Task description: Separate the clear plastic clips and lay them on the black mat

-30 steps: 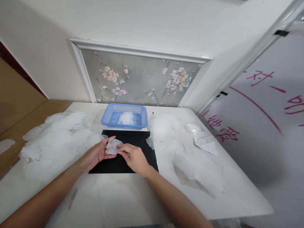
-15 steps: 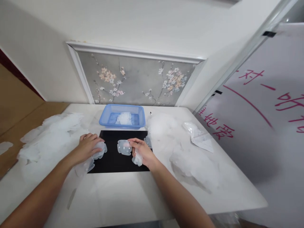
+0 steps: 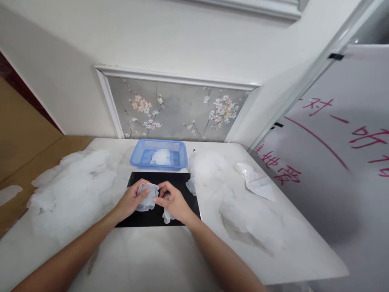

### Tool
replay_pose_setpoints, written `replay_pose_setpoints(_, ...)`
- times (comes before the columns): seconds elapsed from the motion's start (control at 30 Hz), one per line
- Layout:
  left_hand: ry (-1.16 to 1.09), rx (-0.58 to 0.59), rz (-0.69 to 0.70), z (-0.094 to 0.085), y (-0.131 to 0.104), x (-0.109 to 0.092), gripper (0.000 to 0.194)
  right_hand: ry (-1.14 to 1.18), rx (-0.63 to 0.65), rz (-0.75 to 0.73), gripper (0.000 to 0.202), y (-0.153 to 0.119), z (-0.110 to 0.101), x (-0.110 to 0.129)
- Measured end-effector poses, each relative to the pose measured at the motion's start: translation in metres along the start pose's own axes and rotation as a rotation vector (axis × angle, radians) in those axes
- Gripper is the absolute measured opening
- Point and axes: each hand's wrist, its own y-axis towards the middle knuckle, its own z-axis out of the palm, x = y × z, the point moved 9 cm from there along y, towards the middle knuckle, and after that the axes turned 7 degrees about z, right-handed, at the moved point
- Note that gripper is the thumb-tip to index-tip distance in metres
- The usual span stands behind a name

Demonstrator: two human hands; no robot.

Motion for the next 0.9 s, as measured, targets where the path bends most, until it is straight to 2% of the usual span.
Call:
replay_pose_setpoints(0.07,-0.114,0.047,-0.050,0.005,-0.001,0.007,0.036,0.042,-0.011,0.013,0.034,0.003,0.002,-0.003)
replay_pose_setpoints(0.17,-0.271,0.170,-0.153,0.015,-0.007,0.020,0.043,0.156,-0.112,0.095,0.041,0.006,-0.010,-0.015)
replay_pose_setpoints(0.23,-0.310,0.201,-0.194,0.017,-0.011,0.026,0.047,0.267,-0.136,0.160,0.044,0.007,-0.017,-0.024)
replay_pose_setpoints(0.37,-0.302,0.070,-0.252,0.003,-0.014,0.033,0.048,0.482,-0.078,0.288,0.045,0.007,-0.021,-0.037)
replay_pose_setpoints(0.53,-0.450,-0.092,-0.308,-0.009,-0.016,0.035,0.041,0.535,-0.053,0.320,0.041,0.007,-0.023,-0.040)
replay_pose_setpoints(0.7,-0.595,-0.096,-0.372,-0.008,-0.018,0.037,0.039,0.540,-0.055,0.311,0.038,0.007,-0.023,-0.042)
replay_pose_setpoints(0.9,-0.642,-0.092,-0.399,-0.009,-0.018,0.038,0.040,0.574,-0.038,0.319,0.035,0.006,-0.023,-0.042)
